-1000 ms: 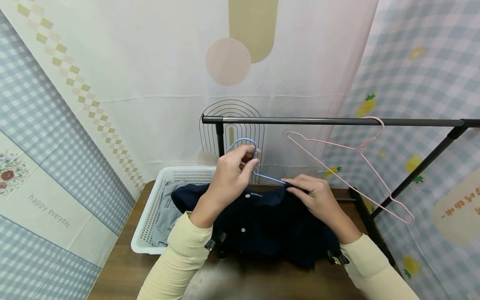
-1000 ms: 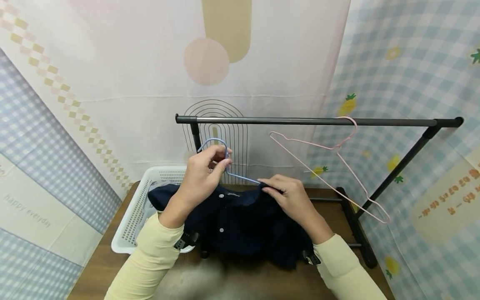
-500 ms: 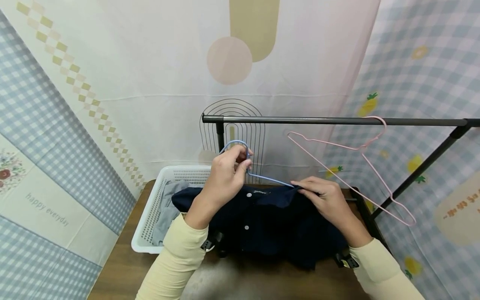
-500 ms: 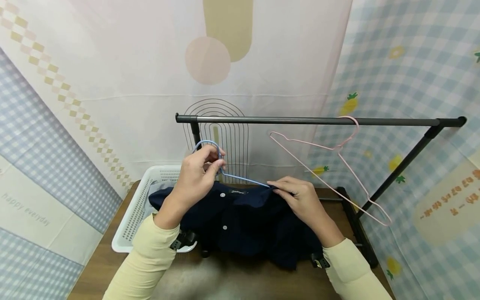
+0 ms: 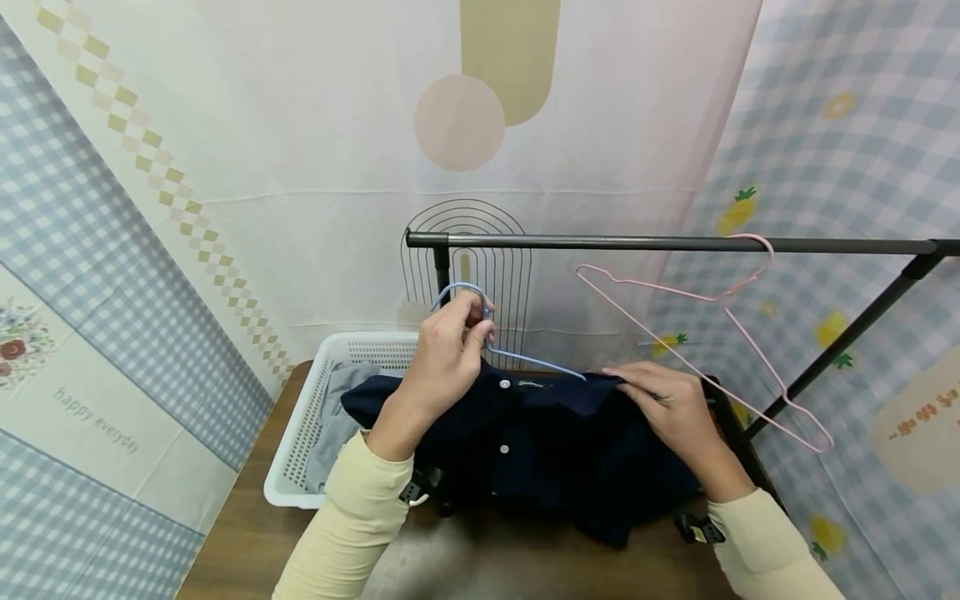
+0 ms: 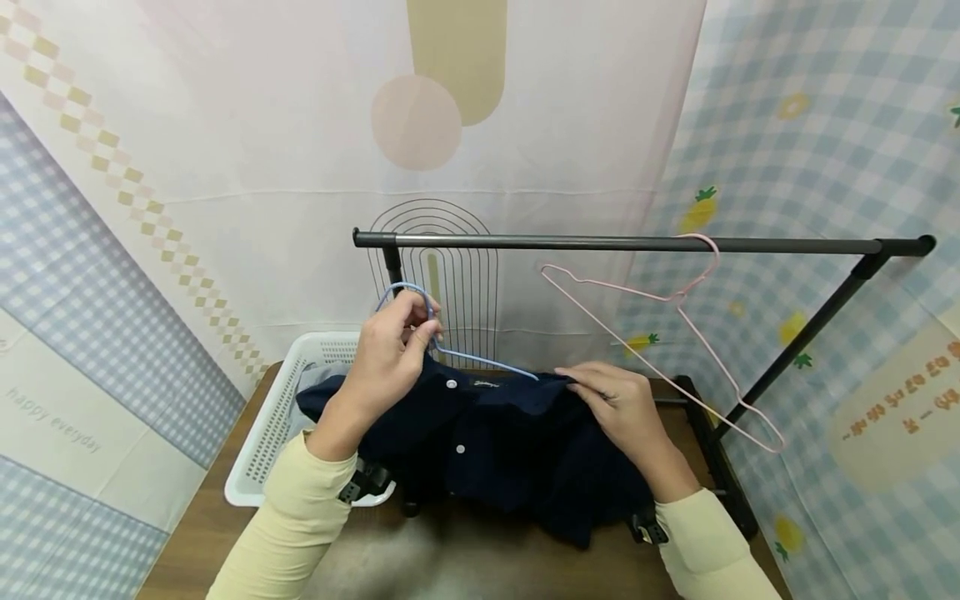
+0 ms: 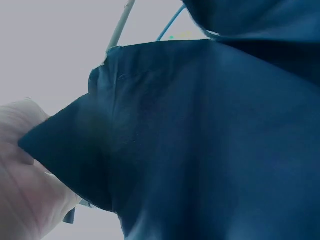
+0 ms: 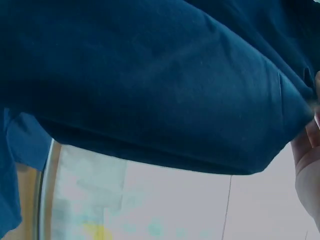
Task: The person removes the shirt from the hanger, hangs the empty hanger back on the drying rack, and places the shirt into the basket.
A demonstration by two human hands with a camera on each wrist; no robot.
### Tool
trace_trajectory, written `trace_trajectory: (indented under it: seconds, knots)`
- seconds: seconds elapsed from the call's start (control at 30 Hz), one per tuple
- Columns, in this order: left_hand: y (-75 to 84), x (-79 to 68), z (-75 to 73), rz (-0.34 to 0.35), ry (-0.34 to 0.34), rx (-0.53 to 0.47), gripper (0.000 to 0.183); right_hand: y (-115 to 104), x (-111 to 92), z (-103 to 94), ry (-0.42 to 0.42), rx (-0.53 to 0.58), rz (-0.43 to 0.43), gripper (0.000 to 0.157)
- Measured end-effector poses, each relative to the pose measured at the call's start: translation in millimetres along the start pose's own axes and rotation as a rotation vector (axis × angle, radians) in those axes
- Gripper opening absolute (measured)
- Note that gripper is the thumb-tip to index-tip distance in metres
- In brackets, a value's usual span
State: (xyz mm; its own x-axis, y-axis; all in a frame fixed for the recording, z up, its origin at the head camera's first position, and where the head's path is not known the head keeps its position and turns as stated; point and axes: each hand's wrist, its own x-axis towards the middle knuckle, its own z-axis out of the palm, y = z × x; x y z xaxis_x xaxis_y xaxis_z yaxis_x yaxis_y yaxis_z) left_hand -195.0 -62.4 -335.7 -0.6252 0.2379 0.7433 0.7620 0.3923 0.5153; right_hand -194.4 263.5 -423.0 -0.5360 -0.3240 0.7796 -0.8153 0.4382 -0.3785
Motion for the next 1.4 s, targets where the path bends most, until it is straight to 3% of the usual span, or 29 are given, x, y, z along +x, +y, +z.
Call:
trace_trajectory:
  seconds: [0.43,0.63,0.77,0.87,1.1,1.27,1.4]
  knots:
    - [0.7,-2.0,-3.8,-0.015,0.021,-0.002,0.009,8.8,-20.5,-9.1,0.095,0.028,0.074,0.044]
    - [1.7,-1.7,-4.2,-0.019,0.031,-0.001,0.007,-6.9,-17.4,-12.2,0.137,0.062,0.110,0.039]
    - [2.9,-1.4,-3.9,-0.009,0.044,0.001,0.007,1.6,-24.5,-11.7,0.159,0.085,0.135,0.039]
    - [4.3,-1.2,-3.0,0.004,0.051,0.001,0.007,17.2,-33.8,-9.8,0.164,0.097,0.178,0.038]
    - [7.1,-2.1,1.6,0.049,0.047,0.003,0.009,27.9,-47.3,-1.1,0.158,0.149,0.299,0.030]
    - [6.2,-3.9,3.3,0.053,0.065,0.007,0.009,29.2,-50.3,3.4,0.179,0.146,0.362,0.025]
    - [6.3,-4.3,3.4,0.060,0.077,0.005,0.009,26.3,-50.6,6.2,0.197,0.193,0.470,0.021]
